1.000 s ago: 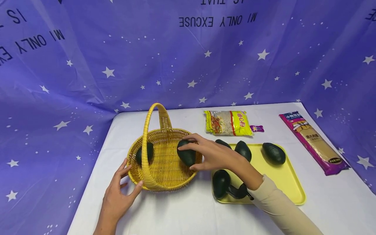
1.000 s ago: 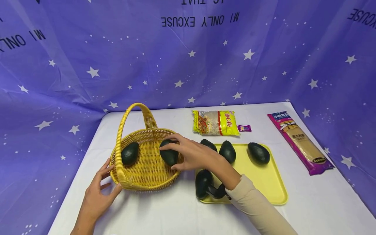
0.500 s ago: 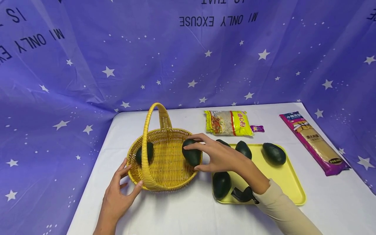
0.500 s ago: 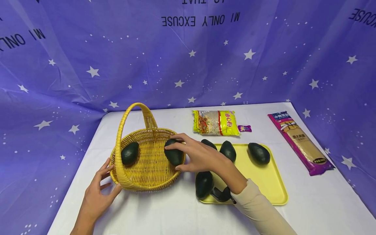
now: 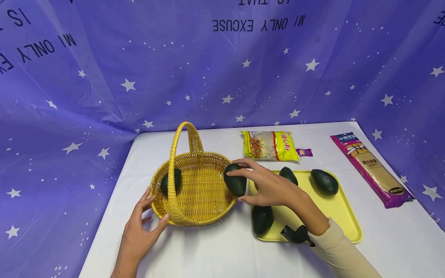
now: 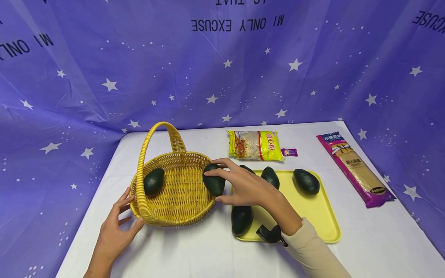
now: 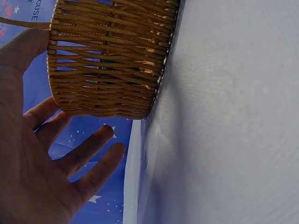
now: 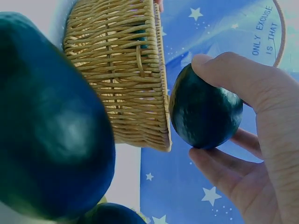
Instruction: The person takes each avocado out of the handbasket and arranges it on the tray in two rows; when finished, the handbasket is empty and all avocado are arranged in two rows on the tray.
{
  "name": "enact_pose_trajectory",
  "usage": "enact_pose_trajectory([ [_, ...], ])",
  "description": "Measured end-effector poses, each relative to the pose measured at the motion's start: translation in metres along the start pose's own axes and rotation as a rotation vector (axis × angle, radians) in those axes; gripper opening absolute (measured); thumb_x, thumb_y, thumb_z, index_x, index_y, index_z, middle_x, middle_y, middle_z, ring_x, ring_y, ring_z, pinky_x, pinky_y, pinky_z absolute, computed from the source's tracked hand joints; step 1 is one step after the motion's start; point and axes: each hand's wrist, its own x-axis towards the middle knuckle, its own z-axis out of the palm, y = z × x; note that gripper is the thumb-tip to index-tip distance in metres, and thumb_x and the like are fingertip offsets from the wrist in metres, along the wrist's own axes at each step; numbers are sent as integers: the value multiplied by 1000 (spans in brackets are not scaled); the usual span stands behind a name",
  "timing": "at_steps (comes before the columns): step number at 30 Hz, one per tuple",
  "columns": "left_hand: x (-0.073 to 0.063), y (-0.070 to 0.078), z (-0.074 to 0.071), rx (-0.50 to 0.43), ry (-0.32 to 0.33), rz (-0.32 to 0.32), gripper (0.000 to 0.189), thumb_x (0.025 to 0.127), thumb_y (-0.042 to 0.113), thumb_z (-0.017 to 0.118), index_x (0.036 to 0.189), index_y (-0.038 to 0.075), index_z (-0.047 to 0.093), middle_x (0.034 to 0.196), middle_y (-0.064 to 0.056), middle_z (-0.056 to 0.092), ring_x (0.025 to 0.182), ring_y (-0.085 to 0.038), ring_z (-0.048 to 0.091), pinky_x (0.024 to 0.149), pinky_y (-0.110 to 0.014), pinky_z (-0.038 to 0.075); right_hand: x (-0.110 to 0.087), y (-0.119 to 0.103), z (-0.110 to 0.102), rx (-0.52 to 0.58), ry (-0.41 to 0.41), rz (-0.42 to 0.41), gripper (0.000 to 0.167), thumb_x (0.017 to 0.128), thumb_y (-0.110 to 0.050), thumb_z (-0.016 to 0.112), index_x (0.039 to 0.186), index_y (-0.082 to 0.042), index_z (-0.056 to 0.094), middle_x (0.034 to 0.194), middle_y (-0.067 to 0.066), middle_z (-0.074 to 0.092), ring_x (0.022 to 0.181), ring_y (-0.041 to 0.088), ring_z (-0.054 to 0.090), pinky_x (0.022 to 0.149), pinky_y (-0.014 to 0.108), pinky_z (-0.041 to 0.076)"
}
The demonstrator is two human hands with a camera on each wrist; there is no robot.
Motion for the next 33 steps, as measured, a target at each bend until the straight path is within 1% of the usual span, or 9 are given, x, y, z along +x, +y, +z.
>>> enact_pose_trajectory([
  [3, 0, 0, 0, -4, -3, -4, 71, 90, 20, 90, 152, 14, 56, 173, 7, 38, 127, 9, 51, 91, -6, 49, -7, -1, 0, 3, 4, 22, 71, 92, -36, 88, 155, -29, 56, 167, 7, 38, 140, 23, 54, 84, 33, 58],
  [6, -1, 1, 0, -4, -3, -9, 71, 90, 20, 90, 152, 13, 56, 173, 7, 38, 127, 9, 51, 92, -5, 48, -13, -1, -1, 5, 7, 50, 72, 92, -37, 88, 156, -32, 55, 169, 6, 36, 138, 22, 56, 71, 28, 51],
  [8, -1, 0, 0, -4, -1, -13, 71, 90, 20, 90, 151, 13, 56, 173, 7, 38, 127, 8, 51, 91, -5, 49, -16, -2, -1, 3, 11, 65, 72, 92, -37, 88, 156, -34, 55, 169, 4, 36, 140, 22, 55, 75, 29, 55],
  [11, -2, 0, 0, -6, 1, -19, 71, 90, 20, 90, 151, 13, 56, 173, 8, 38, 127, 8, 52, 91, -6, 49, -21, -4, -2, -3, 19, 75, 73, 91, -37, 88, 155, -35, 55, 169, 2, 36, 145, 25, 52, 88, 38, 60],
  [14, -2, 0, 0, -6, 2, -22, 71, 89, 20, 90, 151, 15, 57, 173, 9, 38, 127, 6, 52, 91, -6, 49, -26, -4, -2, -11, 35, 73, 72, 91, -37, 89, 155, -33, 56, 169, 1, 36, 147, 25, 51, 98, 44, 60],
  [19, -2, 0, 1, -3, -2, -29, 71, 90, 22, 90, 152, 16, 56, 173, 9, 37, 128, 5, 53, 90, -5, 49, -34, -4, -3, -25, 62, 64, 72, 91, -36, 89, 155, -32, 56, 169, 4, 37, 144, 23, 53, 101, 43, 59],
  [23, -2, 0, 1, -4, -1, -30, 71, 90, 21, 90, 152, 16, 56, 173, 9, 38, 127, 7, 52, 90, -5, 48, -42, -4, -4, -33, 70, 83, 73, 90, -36, 89, 155, -33, 56, 169, 3, 38, 144, 20, 53, 103, 42, 59],
  [27, -2, -1, 2, -3, 1, -26, 71, 90, 21, 90, 152, 16, 56, 173, 8, 38, 126, 8, 52, 90, -5, 49, -49, -5, -5, -46, 86, 100, 75, 88, -34, 91, 154, -34, 57, 168, 2, 40, 144, 20, 52, 105, 43, 59],
  [33, -2, -1, 1, -9, 1, -25, 71, 90, 20, 90, 152, 16, 56, 173, 6, 38, 126, 7, 52, 90, -6, 50, -57, -7, -6, -69, 102, 98, 78, 86, -32, 93, 154, -35, 56, 168, 3, 40, 146, 21, 50, 105, 45, 59],
])
